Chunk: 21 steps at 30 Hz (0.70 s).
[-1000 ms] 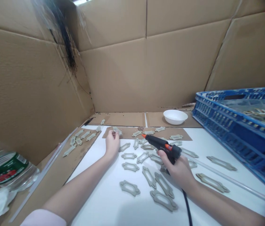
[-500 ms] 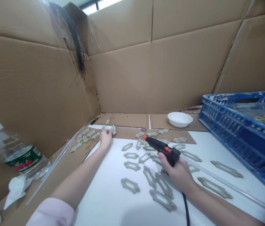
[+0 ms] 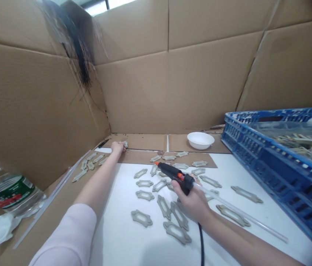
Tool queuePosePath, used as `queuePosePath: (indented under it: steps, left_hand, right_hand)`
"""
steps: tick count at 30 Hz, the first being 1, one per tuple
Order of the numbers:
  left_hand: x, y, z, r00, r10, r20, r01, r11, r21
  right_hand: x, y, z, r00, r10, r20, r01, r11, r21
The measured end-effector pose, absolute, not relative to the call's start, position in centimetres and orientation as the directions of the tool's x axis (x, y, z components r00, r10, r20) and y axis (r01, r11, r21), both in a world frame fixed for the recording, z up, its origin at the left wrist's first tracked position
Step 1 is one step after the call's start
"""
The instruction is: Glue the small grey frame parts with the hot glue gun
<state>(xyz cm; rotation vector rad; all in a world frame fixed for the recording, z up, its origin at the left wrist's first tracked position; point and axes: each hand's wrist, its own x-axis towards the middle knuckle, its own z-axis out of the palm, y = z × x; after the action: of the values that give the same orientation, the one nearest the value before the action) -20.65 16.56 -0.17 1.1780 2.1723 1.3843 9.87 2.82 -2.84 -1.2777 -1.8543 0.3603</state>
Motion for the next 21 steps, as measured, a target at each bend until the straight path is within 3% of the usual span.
queuePosePath:
  steps: [4, 8, 12, 15, 21]
  left_hand:
    - [-20.5, 16.5, 1.3, -0.598, 0.785, 0.163, 0.59, 0.294, 0.752]
    - [-19.6, 13.4, 2.4, -0.406, 0.894, 0.188, 0.76, 0.217, 0.613]
    - [-17.7, 9.2, 2.8, -0.131, 0.991, 0.027, 0.878, 0.103, 0.468]
    - [-15.8, 6.8, 2.5, -0.03, 0.997, -0.065, 0.922, 0.053, 0.382]
    - [-13.1, 5.8, 0.8, 0.013, 1.0, -0.026, 0.934, -0.003, 0.358]
  right_hand:
    - [9.8, 2.8, -2.7, -0.147, 0.874, 0.463, 0.621, 0.446, -0.645]
    - [9.8, 2.9, -2.7, -0.128, 0.892, 0.435, 0.609, 0.416, -0.675]
    - [9.7, 3.0, -2.9, -0.105, 0.916, 0.388, 0.589, 0.372, -0.717]
    - [9.8, 3.0, -2.9, -0.09, 0.919, 0.384, 0.594, 0.359, -0.719]
    - [9.8, 3.0, -3.0, -0.099, 0.913, 0.396, 0.61, 0.37, -0.7]
